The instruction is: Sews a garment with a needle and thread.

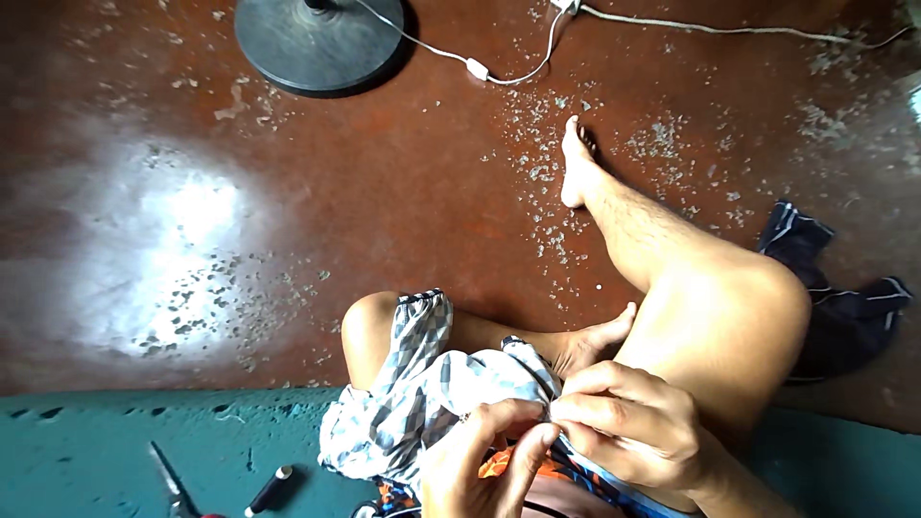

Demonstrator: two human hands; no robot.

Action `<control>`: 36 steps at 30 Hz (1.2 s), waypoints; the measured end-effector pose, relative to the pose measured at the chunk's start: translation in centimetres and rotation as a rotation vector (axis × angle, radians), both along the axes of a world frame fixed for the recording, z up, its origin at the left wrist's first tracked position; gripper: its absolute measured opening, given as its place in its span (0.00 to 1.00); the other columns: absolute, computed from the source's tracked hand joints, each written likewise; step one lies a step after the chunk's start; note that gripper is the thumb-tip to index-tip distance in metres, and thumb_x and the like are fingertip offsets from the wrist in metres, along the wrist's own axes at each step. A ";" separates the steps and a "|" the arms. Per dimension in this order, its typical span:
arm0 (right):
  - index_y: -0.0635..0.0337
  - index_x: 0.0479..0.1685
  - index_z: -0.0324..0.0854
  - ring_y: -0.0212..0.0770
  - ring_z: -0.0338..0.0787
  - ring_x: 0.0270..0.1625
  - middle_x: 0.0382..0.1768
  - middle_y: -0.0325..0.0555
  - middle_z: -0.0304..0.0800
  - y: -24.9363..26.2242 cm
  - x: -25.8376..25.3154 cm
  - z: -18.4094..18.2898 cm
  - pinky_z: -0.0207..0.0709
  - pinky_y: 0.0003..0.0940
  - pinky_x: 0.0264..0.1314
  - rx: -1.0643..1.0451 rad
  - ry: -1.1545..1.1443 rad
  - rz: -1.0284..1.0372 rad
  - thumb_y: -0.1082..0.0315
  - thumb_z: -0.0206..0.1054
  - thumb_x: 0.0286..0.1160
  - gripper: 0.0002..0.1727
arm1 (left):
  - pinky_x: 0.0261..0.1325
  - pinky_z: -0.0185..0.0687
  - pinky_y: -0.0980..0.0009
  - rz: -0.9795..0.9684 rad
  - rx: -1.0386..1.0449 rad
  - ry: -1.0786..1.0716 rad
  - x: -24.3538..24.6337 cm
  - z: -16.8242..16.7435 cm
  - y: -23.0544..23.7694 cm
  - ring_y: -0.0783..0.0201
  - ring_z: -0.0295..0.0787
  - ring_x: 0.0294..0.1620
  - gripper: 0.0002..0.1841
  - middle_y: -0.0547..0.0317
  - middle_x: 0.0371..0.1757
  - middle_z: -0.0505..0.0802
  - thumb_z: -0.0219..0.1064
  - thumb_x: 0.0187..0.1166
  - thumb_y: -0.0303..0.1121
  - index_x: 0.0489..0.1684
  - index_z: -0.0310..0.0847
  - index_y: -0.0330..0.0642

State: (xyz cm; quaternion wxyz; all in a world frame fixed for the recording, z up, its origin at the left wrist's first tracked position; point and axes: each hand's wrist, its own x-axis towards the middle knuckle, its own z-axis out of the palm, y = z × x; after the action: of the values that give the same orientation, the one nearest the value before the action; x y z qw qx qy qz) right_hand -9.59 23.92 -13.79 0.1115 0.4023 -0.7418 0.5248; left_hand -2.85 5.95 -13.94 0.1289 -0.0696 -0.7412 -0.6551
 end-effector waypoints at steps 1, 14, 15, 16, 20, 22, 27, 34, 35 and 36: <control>0.65 0.42 0.85 0.25 0.87 0.49 0.42 0.47 0.87 0.0 -0.1 0.1 0.78 0.10 0.56 0.005 -0.002 0.002 0.73 0.68 0.78 0.04 | 0.49 0.86 0.86 -0.010 -0.017 0.016 -0.2 0.1 -0.3 0.83 0.91 0.42 0.12 0.66 0.43 0.95 0.66 0.85 0.39 0.56 0.81 0.43; 0.64 0.42 0.84 0.21 0.87 0.48 0.42 0.44 0.87 0.2 -0.7 0.4 0.79 0.09 0.54 -0.054 -0.082 0.002 0.70 0.68 0.80 0.06 | 0.67 0.76 0.85 -0.309 0.051 -0.137 -4.8 1.3 -3.4 0.85 0.78 0.65 0.12 0.74 0.59 0.88 0.67 0.84 0.48 0.43 0.93 0.54; 0.64 0.42 0.84 0.21 0.87 0.49 0.42 0.43 0.87 0.2 -0.6 0.4 0.79 0.10 0.55 -0.057 -0.083 0.000 0.69 0.68 0.80 0.06 | 0.66 0.76 0.86 -0.321 0.077 -0.139 -4.8 1.3 -3.2 0.86 0.79 0.65 0.11 0.76 0.58 0.89 0.68 0.83 0.47 0.41 0.93 0.54; 0.64 0.42 0.84 0.21 0.87 0.50 0.43 0.43 0.88 0.2 -0.7 0.3 0.80 0.10 0.55 -0.060 -0.085 -0.002 0.69 0.68 0.80 0.06 | 0.68 0.76 0.85 -0.334 0.099 -0.140 -4.9 1.3 -3.2 0.85 0.79 0.66 0.09 0.76 0.59 0.89 0.69 0.82 0.46 0.41 0.93 0.55; 0.64 0.42 0.83 0.20 0.86 0.49 0.43 0.43 0.87 0.2 -0.7 0.3 0.79 0.08 0.53 -0.064 -0.093 -0.005 0.69 0.68 0.80 0.05 | 0.69 0.75 0.84 -0.323 0.110 -0.108 -5.0 1.4 -3.0 0.84 0.79 0.66 0.08 0.75 0.60 0.88 0.71 0.81 0.43 0.38 0.93 0.54; 0.64 0.42 0.82 0.20 0.87 0.48 0.43 0.43 0.87 0.1 -0.7 0.2 0.79 0.09 0.53 -0.074 -0.095 -0.002 0.70 0.68 0.80 0.05 | 0.68 0.75 0.85 -0.280 0.065 -0.069 -5.3 1.6 -3.0 0.85 0.79 0.64 0.08 0.76 0.57 0.89 0.70 0.81 0.44 0.38 0.92 0.55; 0.63 0.42 0.84 0.20 0.86 0.48 0.43 0.42 0.87 0.1 -0.7 0.1 0.79 0.09 0.54 -0.089 -0.119 0.001 0.69 0.68 0.80 0.05 | 0.68 0.74 0.86 -0.260 0.013 -0.016 -5.9 2.2 -3.4 0.85 0.79 0.64 0.08 0.77 0.56 0.88 0.69 0.83 0.44 0.39 0.91 0.55; 0.62 0.43 0.84 0.19 0.86 0.47 0.43 0.40 0.87 0.0 -0.7 0.0 0.80 0.10 0.53 -0.120 -0.153 -0.002 0.68 0.68 0.81 0.06 | 0.72 0.76 0.81 -0.251 0.054 -0.071 -5.4 1.6 -3.4 0.82 0.79 0.69 0.11 0.76 0.62 0.89 0.70 0.81 0.48 0.47 0.93 0.55; 0.62 0.43 0.84 0.19 0.86 0.47 0.43 0.40 0.87 0.0 -0.7 0.0 0.80 0.10 0.53 -0.122 -0.157 -0.003 0.67 0.68 0.81 0.06 | 0.72 0.77 0.81 -0.261 0.073 -0.079 -5.3 1.3 -3.3 0.81 0.80 0.69 0.11 0.75 0.62 0.89 0.70 0.81 0.47 0.47 0.93 0.54; 0.62 0.43 0.84 0.19 0.86 0.47 0.43 0.39 0.87 0.0 -0.7 0.0 0.80 0.10 0.53 -0.123 -0.159 -0.003 0.67 0.68 0.81 0.06 | 0.71 0.76 0.82 -0.274 0.090 -0.084 -5.2 1.1 -3.1 0.82 0.80 0.68 0.10 0.74 0.62 0.89 0.70 0.81 0.46 0.46 0.93 0.54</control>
State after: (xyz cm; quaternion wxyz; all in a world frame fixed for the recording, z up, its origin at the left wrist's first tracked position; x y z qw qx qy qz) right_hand -10.30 23.90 -13.75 0.0776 0.3505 -0.7154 0.5995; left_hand -8.04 2.88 -12.81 0.0103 -0.1368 -0.6996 -0.7013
